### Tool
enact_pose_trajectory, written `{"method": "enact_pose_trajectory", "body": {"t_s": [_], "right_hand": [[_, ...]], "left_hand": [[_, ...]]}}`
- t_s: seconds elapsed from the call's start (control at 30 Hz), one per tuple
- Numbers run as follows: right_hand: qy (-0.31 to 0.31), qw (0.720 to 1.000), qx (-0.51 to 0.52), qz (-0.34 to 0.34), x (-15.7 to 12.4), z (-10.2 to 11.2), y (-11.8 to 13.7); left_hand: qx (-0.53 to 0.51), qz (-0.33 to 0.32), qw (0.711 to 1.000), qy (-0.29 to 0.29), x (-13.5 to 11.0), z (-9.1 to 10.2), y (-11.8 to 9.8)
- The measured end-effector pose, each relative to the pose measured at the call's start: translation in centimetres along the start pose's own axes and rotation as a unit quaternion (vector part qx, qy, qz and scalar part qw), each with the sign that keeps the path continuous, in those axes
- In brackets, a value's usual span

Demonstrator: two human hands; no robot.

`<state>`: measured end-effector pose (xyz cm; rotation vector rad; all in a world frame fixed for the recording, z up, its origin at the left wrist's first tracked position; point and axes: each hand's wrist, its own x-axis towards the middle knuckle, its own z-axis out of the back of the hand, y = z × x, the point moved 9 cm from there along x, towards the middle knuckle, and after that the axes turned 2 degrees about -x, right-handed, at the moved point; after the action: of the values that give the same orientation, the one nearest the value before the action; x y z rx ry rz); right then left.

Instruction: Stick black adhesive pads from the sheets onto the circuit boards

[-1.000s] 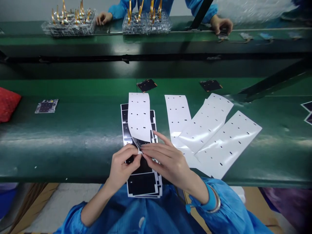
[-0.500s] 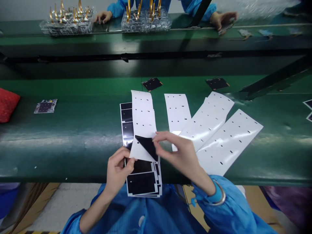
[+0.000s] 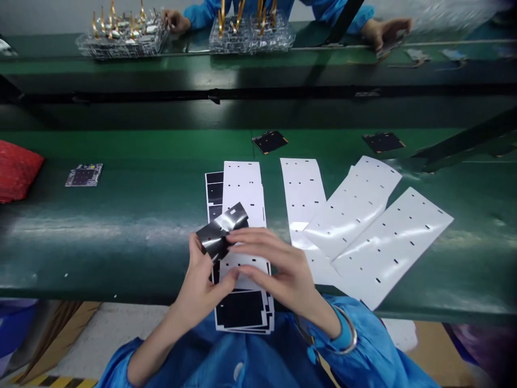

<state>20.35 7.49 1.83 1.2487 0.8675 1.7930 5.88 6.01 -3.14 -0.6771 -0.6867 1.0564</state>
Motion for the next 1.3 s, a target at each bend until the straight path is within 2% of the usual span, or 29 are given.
{"method": "enact_pose_trajectory", "body": {"t_s": [0.07, 0.1, 0.17, 0.23, 0.3, 0.33, 0.37, 0.43, 0.5, 0.53, 0.57, 0.6, 0.63, 0.8, 0.87, 0.93, 1.03, 1.1, 1.2, 1.23, 1.3], "right_hand": [[-0.058, 0.995, 0.044, -0.069, 0.2, 1.1, -2.4], [-0.065, 0.988, 0.078, -0.112, 0.2, 1.3, -3.8], [-0.032, 0.974, 0.139, -0.177, 0.2, 0.7, -5.9], [0.001, 0.973, 0.127, -0.192, 0.3, 0.1, -6.4], [-0.021, 0.991, 0.009, -0.133, 0.7, 0.7, -5.1], [-0.038, 0.994, -0.07, -0.079, 0.9, 1.2, -3.9], [-0.051, 0.987, -0.148, -0.021, 0.9, 1.5, -2.6], [-0.06, 0.961, -0.262, 0.073, 0.5, 1.7, -0.6], [-0.063, 0.942, -0.313, 0.106, 0.1, 2.3, 0.1], [-0.067, 0.938, -0.324, 0.108, -0.1, 2.7, 0.2], [-0.073, 0.935, -0.331, 0.107, -0.3, 3.2, 0.3], [-0.081, 0.932, -0.338, 0.104, -0.4, 3.6, 0.3], [-0.088, 0.929, -0.345, 0.099, -0.5, 4.0, 0.3], [-0.097, 0.931, -0.342, 0.08, -0.3, 4.7, 0.2], [-0.08, 0.935, -0.334, 0.089, 0.0, 4.2, 0.4], [-0.063, 0.937, -0.331, 0.095, 0.2, 3.8, 0.5], [-0.061, 0.936, -0.334, 0.089, 0.1, 3.8, 0.5], [-0.074, 0.939, -0.328, 0.072, -0.3, 4.3, 0.2], [-0.109, 0.959, -0.262, -0.01, -1.0, 5.8, -1.3], [-0.125, 0.965, -0.223, -0.053, -1.2, 6.5, -2.1], [-0.159, 0.97, -0.131, -0.131, -1.8, 7.5, -3.6]], "left_hand": [[-0.042, -0.009, 0.999, 0.009, 0.2, 0.9, -0.2], [-0.048, -0.018, 0.999, 0.014, 0.0, 1.3, -0.5], [-0.034, -0.051, 0.998, 0.031, -0.2, 1.7, -1.0], [0.033, -0.089, 0.993, 0.064, 0.2, 2.1, -0.8], [0.137, -0.111, 0.982, 0.076, 1.8, 4.0, 1.3], [0.189, -0.114, 0.973, 0.069, 3.0, 5.9, 3.0], [0.236, -0.104, 0.966, 0.034, 4.4, 8.8, 5.2], [0.255, -0.075, 0.962, -0.067, 6.8, 16.3, 9.7], [0.267, 0.003, 0.956, -0.118, 8.1, 22.5, 14.7], [0.276, 0.027, 0.953, -0.123, 8.3, 24.4, 16.4], [0.285, 0.046, 0.949, -0.127, 8.1, 25.5, 17.6], [0.297, 0.06, 0.945, -0.124, 7.6, 25.8, 18.3], [0.307, 0.07, 0.943, -0.111, 7.0, 25.2, 18.6], [0.334, 0.085, 0.938, -0.031, 4.1, 19.0, 16.5], [0.323, 0.084, 0.942, 0.017, 4.6, 17.3, 15.8], [0.304, 0.1, 0.944, 0.078, 5.8, 16.5, 15.7], [0.306, 0.144, 0.931, 0.139, 7.8, 16.6, 16.2], [0.336, 0.135, 0.917, 0.167, 8.8, 16.4, 15.7], [0.377, 0.046, 0.908, 0.178, 9.1, 14.7, 12.7], [0.371, 0.013, 0.913, 0.169, 8.8, 14.0, 11.2], [0.312, -0.048, 0.942, 0.114, 7.9, 12.6, 7.5]]}}
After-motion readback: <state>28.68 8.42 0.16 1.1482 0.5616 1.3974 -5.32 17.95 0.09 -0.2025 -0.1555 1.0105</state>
